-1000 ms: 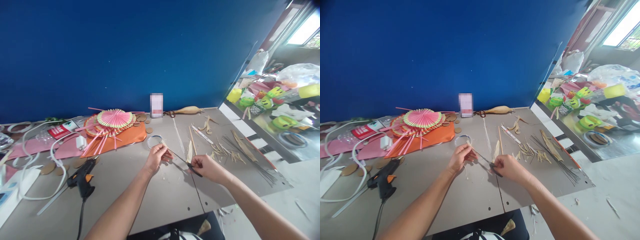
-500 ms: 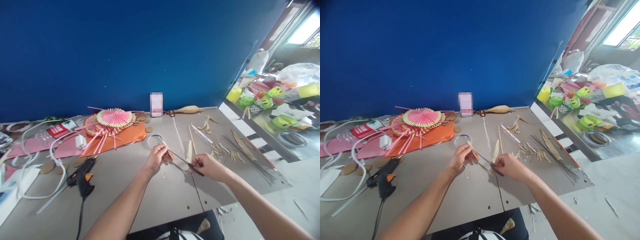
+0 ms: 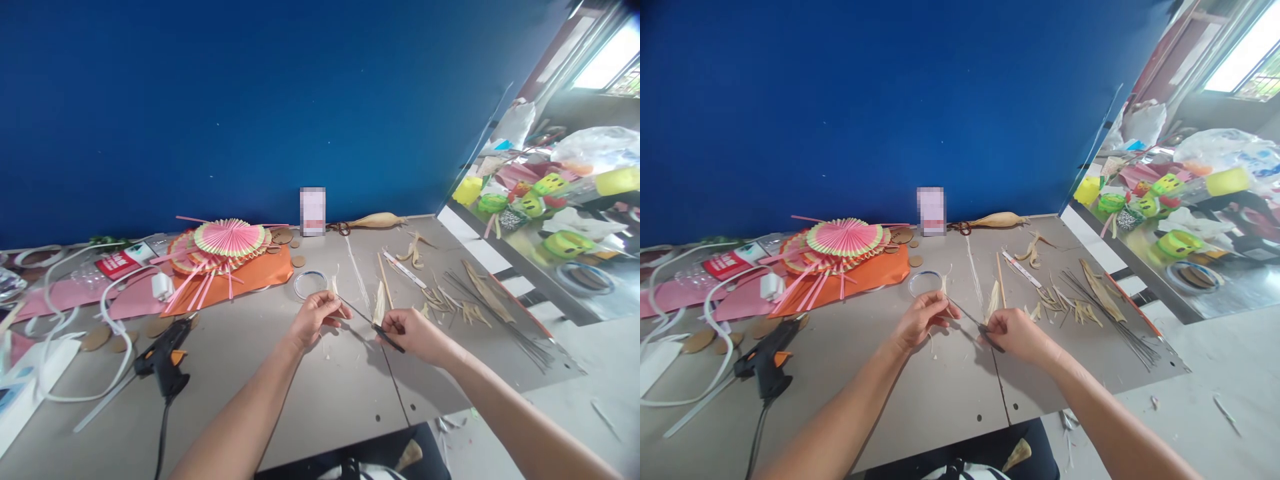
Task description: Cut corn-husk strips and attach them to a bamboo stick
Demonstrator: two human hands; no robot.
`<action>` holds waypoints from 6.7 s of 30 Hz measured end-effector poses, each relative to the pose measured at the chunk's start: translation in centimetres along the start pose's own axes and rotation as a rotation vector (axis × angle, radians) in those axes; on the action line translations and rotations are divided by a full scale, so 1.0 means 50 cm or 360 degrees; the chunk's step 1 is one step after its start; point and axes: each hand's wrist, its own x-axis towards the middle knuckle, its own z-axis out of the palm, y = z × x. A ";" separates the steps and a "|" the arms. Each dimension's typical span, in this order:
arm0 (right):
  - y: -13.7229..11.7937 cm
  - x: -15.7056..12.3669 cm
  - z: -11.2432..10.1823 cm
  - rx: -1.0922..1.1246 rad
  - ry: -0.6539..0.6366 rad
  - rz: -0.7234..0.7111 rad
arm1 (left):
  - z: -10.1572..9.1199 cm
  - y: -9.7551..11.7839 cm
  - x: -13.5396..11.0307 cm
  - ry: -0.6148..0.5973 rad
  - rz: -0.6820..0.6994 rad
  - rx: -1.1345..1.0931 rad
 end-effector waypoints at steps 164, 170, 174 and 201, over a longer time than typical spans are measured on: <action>-0.071 0.002 -0.057 -0.0422 -0.0308 -0.0145 | -0.008 -0.009 0.002 -0.0115 -0.0157 -0.0098; -0.081 -0.001 -0.056 -0.0597 -0.0222 -0.0204 | -0.007 -0.008 0.002 -0.0104 -0.0180 -0.0041; -0.084 0.000 -0.052 -0.0608 -0.0175 -0.0201 | -0.008 -0.008 0.001 -0.0110 -0.0171 -0.0036; -0.014 0.004 -0.026 0.0036 -0.0314 -0.0042 | 0.000 0.001 0.001 0.0030 -0.0031 -0.0008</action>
